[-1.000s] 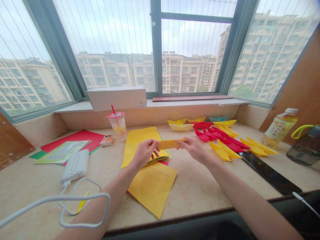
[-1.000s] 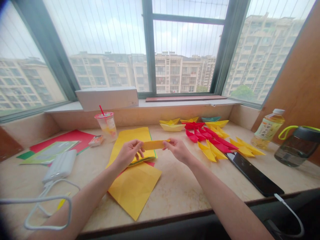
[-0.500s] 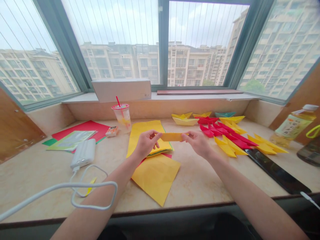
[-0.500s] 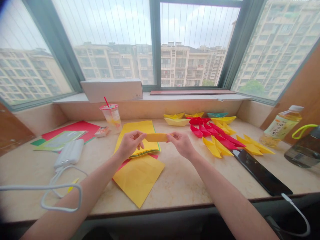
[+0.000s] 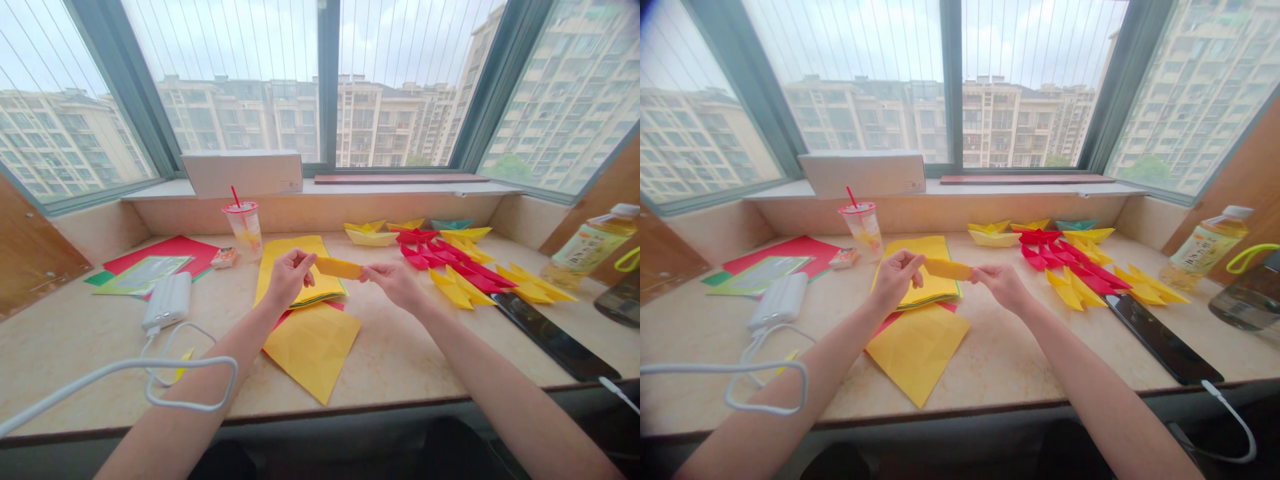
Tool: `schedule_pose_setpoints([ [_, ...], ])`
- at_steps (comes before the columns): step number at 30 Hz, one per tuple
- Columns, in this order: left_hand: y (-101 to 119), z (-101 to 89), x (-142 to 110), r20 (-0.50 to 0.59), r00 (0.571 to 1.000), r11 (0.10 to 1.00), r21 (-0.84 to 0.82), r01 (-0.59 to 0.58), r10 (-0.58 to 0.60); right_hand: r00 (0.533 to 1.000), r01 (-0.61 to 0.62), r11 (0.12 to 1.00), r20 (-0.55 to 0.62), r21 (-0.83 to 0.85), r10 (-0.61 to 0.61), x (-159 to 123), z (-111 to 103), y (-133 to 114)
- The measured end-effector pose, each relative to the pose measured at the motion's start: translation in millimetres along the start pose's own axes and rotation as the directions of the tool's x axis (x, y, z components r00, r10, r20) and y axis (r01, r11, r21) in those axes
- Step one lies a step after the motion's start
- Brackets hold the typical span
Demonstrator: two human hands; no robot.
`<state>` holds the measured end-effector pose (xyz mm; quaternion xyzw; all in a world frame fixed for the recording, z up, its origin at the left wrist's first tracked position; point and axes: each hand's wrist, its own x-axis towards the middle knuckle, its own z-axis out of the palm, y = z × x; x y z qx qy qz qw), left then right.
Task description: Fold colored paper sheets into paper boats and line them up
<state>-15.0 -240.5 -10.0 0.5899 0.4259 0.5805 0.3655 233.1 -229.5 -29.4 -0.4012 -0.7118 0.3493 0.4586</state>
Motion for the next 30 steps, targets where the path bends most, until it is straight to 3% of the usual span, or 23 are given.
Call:
schedule_pose_setpoints([
  [5, 0, 0.9, -2, 0.039, 0.999, 1.000, -0.004, 0.007, -0.007, 0.999, -0.016, 0.999, -0.042, 0.040, 0.018, 2, 0, 3],
  [9, 1, 2.6, -6, 0.182, 0.981, 0.997, -0.002, 0.072, -0.071, 0.999, -0.020, 0.997, -0.027, 0.078, 0.022, 2, 0, 0],
  [12, 1, 4.9, -9, 0.285, 0.951, 0.993, 0.042, 0.112, -0.119, 1.000, -0.015, 0.997, 0.013, 0.074, 0.014, 1, 1, -3],
  [20, -13, 7.5, -11, 0.368, 0.921, 0.984, 0.164, 0.072, -0.129, 0.980, 0.006, 0.994, 0.198, 0.106, -0.027, -4, 8, -2],
  [30, -12, 12.8, -15, 0.390, 0.906, 0.980, 0.170, 0.105, -0.165, 0.973, 0.230, 0.944, 0.079, -0.234, -0.218, -5, 10, -1],
])
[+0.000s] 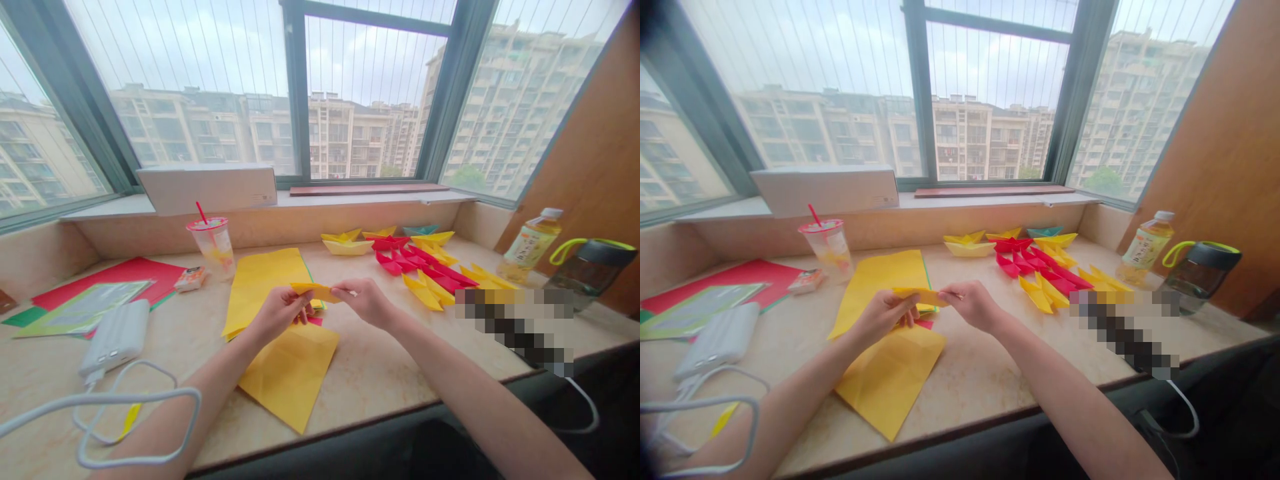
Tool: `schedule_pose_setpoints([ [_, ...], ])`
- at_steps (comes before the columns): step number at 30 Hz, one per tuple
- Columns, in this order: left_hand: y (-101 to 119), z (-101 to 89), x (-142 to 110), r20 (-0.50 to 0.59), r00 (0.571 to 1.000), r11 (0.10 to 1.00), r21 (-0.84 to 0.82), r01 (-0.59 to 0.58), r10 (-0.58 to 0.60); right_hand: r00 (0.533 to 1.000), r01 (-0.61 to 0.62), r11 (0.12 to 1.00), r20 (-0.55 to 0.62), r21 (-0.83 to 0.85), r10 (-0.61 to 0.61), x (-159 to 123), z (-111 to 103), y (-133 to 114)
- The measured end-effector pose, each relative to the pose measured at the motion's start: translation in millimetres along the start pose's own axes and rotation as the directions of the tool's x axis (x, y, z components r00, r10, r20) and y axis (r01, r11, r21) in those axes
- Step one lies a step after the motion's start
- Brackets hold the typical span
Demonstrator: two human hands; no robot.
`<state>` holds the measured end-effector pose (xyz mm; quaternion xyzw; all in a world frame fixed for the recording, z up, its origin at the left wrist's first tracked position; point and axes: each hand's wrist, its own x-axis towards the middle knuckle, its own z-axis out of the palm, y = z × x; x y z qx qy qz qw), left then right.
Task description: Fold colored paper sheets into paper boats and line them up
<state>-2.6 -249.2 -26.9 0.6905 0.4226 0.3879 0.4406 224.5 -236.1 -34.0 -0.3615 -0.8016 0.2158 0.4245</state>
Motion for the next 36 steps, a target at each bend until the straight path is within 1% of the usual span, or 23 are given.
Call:
schedule_pose_setpoints([
  [3, 1.5, 2.6, 0.5, -0.001, 1.000, 0.997, -0.072, 0.029, -0.029, 1.000, 0.002, 1.000, -0.016, 0.012, -0.002, -0.9, 1.5, 0.0],
  [5, 0.9, 3.4, 1.1, 0.008, 0.999, 0.995, -0.092, 0.046, -0.046, 1.000, 0.025, 0.999, -0.017, 0.031, -0.024, -1.8, 2.9, 0.7],
  [8, -1.4, 3.4, 1.4, 0.028, 0.998, 0.996, -0.069, 0.055, -0.053, 0.995, 0.102, 0.994, -0.023, 0.036, -0.101, -3.1, 3.5, 1.6],
  [11, -3.2, 2.5, 0.2, 0.043, 0.998, 0.997, -0.068, 0.041, -0.038, 0.985, 0.170, 0.985, 0.002, -0.006, -0.170, -3.6, 1.4, 0.8],
  [13, -3.4, 1.8, -0.8, 0.055, 0.998, 0.997, -0.073, 0.027, -0.023, 0.983, 0.180, 0.983, 0.024, -0.028, -0.180, -3.5, -0.5, 0.0],
  [16, -1.7, 1.2, -1.5, 0.069, 0.998, 0.999, -0.048, 0.009, -0.006, 0.982, 0.190, 0.980, 0.004, -0.054, -0.190, -3.2, -2.5, -0.3],
  [19, 1.3, 1.5, -0.9, 0.072, 0.997, 0.999, -0.033, 0.031, -0.028, 0.973, 0.226, 0.971, -0.020, -0.077, -0.228, -3.4, -3.2, -0.3],
  [21, 3.4, 1.8, -0.9, 0.077, 0.996, 0.998, -0.038, 0.048, -0.045, 0.969, 0.248, 0.965, 0.009, -0.081, -0.248, -3.8, -3.1, -0.9],
  [25, 4.9, 1.6, -2.5, 0.101, 0.995, 0.999, -0.029, 0.026, -0.023, 0.966, 0.255, 0.962, 0.066, -0.094, -0.249, -4.5, -2.2, -2.0],
  [29, 0.1, 0.9, -3.4, 0.142, 0.990, 1.000, -0.009, 0.000, 0.001, 0.965, 0.254, 0.964, 0.085, -0.082, -0.247, -3.9, -1.7, -0.1],
  [33, -3.8, 1.9, -4.2, 0.163, 0.986, 0.999, -0.043, 0.025, -0.017, 0.964, 0.254, 0.965, 0.099, -0.061, -0.248, -3.2, -2.0, 1.5],
  [36, -0.7, 3.3, -5.4, 0.140, 0.990, 0.995, -0.092, 0.047, -0.034, 0.966, 0.241, 0.968, 0.117, -0.069, -0.232, -3.1, -1.9, -0.1],
])
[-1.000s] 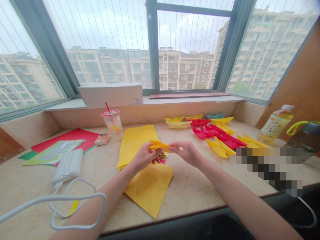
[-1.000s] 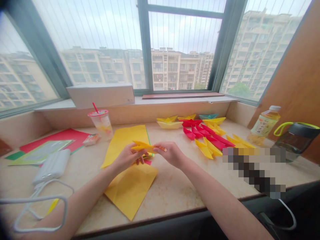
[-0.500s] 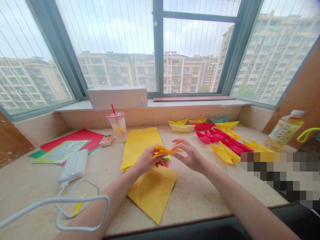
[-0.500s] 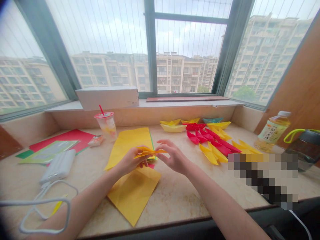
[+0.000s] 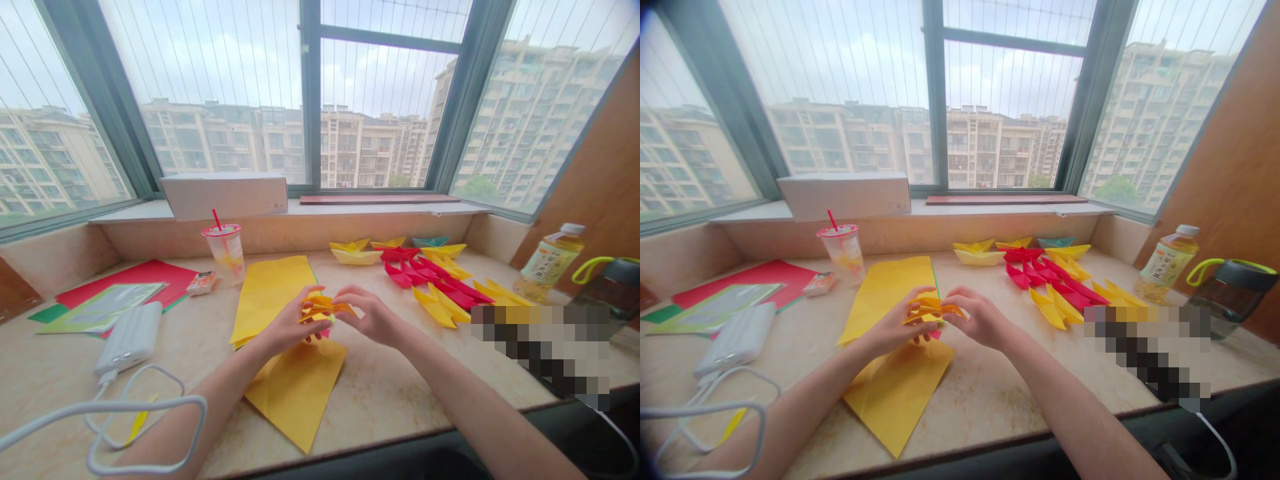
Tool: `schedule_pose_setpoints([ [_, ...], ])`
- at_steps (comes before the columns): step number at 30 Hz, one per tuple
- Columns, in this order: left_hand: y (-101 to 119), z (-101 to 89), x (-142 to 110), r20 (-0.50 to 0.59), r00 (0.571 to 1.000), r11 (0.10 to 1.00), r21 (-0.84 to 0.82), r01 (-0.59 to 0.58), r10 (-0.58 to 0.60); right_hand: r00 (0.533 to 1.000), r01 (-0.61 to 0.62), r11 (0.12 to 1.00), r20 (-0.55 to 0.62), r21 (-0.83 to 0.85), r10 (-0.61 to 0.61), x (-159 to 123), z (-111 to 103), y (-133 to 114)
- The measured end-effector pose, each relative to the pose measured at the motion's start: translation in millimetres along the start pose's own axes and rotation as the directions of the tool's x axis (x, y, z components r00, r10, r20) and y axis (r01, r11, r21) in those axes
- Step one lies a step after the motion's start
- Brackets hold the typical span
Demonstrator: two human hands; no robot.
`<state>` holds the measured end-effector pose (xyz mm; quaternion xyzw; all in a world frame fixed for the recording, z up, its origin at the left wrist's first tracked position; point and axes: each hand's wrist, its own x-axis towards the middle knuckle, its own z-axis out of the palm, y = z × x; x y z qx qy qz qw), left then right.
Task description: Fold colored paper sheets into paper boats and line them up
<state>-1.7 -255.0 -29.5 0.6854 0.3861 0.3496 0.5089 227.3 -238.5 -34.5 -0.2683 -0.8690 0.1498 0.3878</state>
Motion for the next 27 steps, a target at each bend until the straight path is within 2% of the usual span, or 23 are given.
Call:
schedule_pose_setpoints([
  [5, 7.1, 1.2, 0.2, -0.059, 0.998, 0.999, -0.046, 0.004, -0.007, 1.000, -0.018, 1.000, 0.015, -0.003, 0.018, 0.5, 0.5, -4.9],
  [10, 4.4, 0.7, 3.1, -0.076, 0.997, 0.996, -0.090, -0.008, 0.001, 0.998, -0.023, 0.999, 0.061, -0.036, 0.025, 0.2, 0.0, -9.3],
  [18, 5.6, 2.8, 3.2, -0.145, 0.989, 0.997, -0.083, 0.008, -0.020, 0.999, -0.041, 0.993, 0.018, -0.108, 0.043, 0.9, 1.5, -5.9],
  [21, 5.2, 1.5, 3.4, -0.144, 0.990, 0.997, -0.080, -0.006, -0.005, 0.997, -0.073, 0.989, -0.002, -0.128, 0.073, 1.1, 0.5, -3.7],
  [27, 3.9, 2.6, 4.7, -0.141, 0.989, 0.997, -0.078, 0.023, -0.033, 0.996, -0.073, 0.991, 0.033, -0.108, 0.077, 0.5, 0.7, -4.0],
])
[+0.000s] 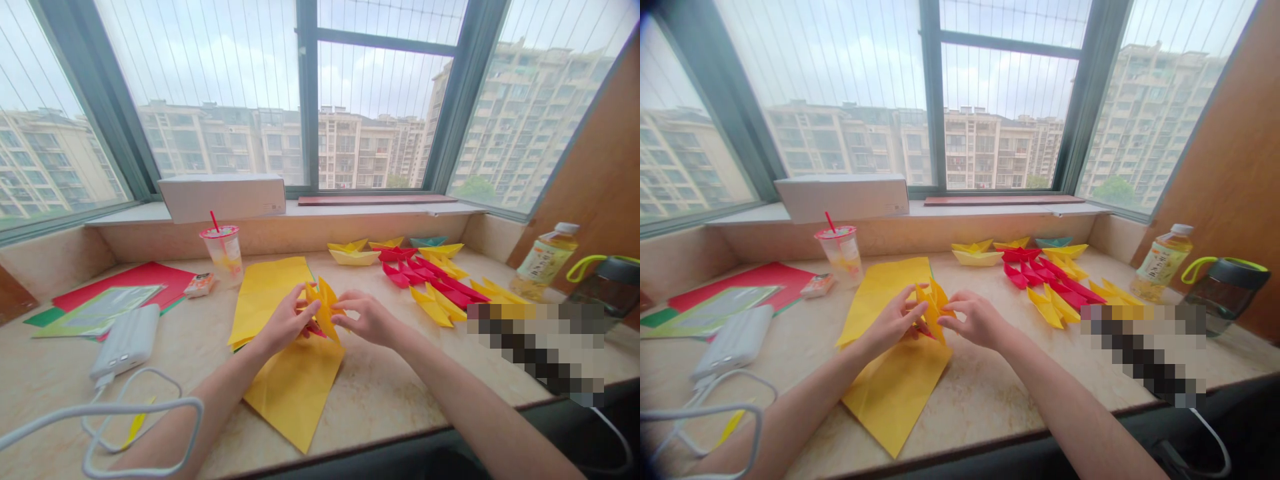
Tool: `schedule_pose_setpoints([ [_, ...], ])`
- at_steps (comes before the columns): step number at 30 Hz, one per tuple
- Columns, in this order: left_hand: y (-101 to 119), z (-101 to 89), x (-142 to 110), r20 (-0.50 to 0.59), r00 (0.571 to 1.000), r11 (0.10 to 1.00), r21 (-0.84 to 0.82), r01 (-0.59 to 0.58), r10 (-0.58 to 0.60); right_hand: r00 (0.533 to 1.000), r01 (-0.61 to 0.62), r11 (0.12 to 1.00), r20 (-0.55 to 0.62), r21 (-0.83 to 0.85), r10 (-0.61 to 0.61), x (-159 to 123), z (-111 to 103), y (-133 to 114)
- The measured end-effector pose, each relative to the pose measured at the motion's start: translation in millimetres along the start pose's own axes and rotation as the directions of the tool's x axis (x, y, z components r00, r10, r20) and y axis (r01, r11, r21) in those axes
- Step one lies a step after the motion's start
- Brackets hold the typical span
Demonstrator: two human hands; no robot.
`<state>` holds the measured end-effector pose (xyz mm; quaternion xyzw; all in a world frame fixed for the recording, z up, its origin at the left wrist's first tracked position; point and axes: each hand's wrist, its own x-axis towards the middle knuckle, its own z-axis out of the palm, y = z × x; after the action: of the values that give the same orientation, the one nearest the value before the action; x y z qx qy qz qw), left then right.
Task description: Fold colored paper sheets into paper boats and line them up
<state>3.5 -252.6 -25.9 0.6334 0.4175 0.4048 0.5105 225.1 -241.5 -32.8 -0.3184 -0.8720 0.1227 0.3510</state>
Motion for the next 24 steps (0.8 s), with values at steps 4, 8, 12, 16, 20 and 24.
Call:
schedule_pose_setpoints([
  [4, 2, -0.6, 2, -0.116, 0.993, 1.000, 0.013, -0.006, 0.008, 0.997, -0.047, 0.998, -0.056, -0.030, 0.045, 2, -1, 4],
  [8, 4, -5.0, 4, -0.255, 0.966, 0.998, 0.043, -0.040, 0.050, 0.947, -0.305, 0.935, -0.161, -0.183, 0.277, 4, -9, 22],
  [12, 4, -7.8, 5, -0.257, 0.962, 0.993, 0.100, -0.068, 0.092, 0.866, -0.490, 0.829, -0.262, -0.271, 0.426, 1, -23, 49],
  [16, 0, -8.1, 6, -0.222, 0.970, 0.986, 0.153, -0.068, 0.101, 0.815, -0.578, 0.743, -0.288, -0.337, 0.503, -4, -30, 69],
  [20, -3, -9.1, 7, -0.214, 0.970, 0.980, 0.186, -0.072, 0.112, 0.811, -0.585, 0.710, -0.283, -0.391, 0.512, -6, -32, 71],
  [24, -2, -9.5, 7, -0.218, 0.969, 0.976, 0.205, -0.071, 0.116, 0.841, -0.541, 0.735, -0.233, -0.409, 0.489, -4, -29, 59],
])
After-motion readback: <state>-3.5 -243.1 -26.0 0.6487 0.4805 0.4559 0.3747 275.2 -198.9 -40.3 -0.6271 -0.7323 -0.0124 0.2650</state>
